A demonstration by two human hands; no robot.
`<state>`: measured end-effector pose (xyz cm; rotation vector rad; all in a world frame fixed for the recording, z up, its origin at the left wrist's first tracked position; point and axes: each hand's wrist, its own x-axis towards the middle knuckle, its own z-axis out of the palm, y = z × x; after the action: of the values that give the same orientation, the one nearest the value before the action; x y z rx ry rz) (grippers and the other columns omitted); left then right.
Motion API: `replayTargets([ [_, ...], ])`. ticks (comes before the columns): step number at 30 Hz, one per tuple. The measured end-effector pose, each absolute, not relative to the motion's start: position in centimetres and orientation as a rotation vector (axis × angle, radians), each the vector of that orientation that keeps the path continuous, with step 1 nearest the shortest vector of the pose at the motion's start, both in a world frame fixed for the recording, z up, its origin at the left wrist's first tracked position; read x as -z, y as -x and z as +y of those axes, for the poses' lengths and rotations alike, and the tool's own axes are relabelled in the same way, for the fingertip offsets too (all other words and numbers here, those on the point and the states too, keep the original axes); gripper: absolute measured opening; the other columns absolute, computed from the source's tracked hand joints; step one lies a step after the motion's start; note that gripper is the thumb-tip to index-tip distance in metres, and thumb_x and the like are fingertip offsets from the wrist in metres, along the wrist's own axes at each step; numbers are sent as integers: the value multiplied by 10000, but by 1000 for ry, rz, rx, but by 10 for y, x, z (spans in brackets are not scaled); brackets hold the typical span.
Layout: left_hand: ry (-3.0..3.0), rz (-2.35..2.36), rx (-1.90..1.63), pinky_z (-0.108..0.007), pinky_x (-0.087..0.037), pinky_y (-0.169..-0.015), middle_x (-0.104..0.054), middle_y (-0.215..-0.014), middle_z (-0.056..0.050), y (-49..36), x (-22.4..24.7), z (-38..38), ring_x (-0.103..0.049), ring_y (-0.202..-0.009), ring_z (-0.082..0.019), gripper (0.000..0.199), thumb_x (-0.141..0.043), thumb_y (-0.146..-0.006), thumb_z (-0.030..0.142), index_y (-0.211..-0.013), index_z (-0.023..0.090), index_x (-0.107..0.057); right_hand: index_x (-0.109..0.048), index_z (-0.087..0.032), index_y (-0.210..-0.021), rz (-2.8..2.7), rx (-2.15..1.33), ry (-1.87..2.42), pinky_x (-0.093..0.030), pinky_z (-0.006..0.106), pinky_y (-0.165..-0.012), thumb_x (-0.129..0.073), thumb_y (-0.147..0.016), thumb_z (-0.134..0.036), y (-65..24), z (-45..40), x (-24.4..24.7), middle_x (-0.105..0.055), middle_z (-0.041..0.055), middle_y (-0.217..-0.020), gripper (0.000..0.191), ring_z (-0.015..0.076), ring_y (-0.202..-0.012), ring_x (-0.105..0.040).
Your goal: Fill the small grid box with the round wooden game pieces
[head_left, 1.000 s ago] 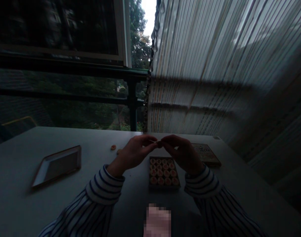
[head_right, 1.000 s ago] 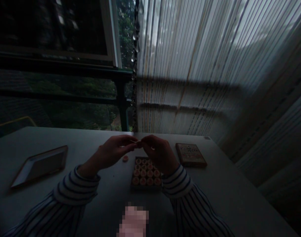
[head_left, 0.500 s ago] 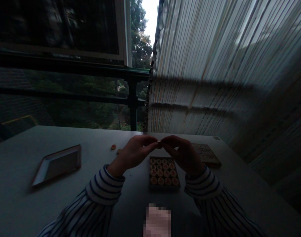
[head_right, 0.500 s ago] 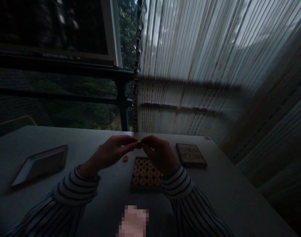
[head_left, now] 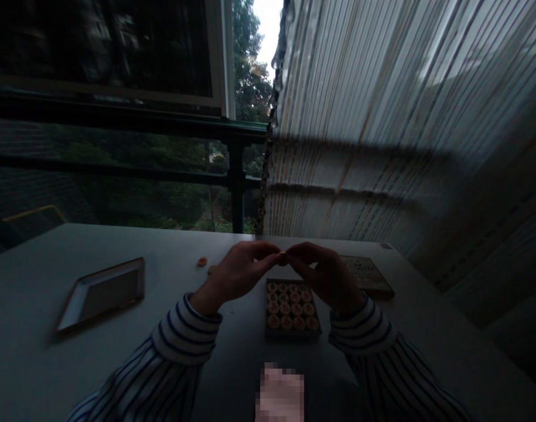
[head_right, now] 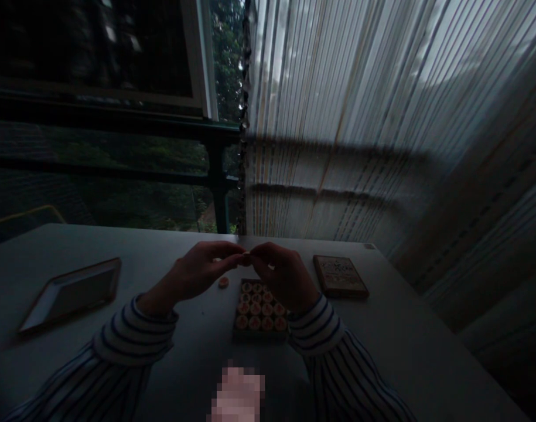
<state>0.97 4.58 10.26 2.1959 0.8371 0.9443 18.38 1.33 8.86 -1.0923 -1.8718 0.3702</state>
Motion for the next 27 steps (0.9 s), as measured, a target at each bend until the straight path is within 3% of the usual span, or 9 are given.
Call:
replayTargets([
  [27,-2194,866,-958,-242,-452,-640,-674,-810,-31,-9,-103,46,-605,-760,-143,234,-473,-796,330,-842,179,-646,-579,-174,-821,-1880,-392,1114,-453,241,-604,-502,-788,-283,-183,13,-88,-654,27,-748,138,117,-669,-592],
])
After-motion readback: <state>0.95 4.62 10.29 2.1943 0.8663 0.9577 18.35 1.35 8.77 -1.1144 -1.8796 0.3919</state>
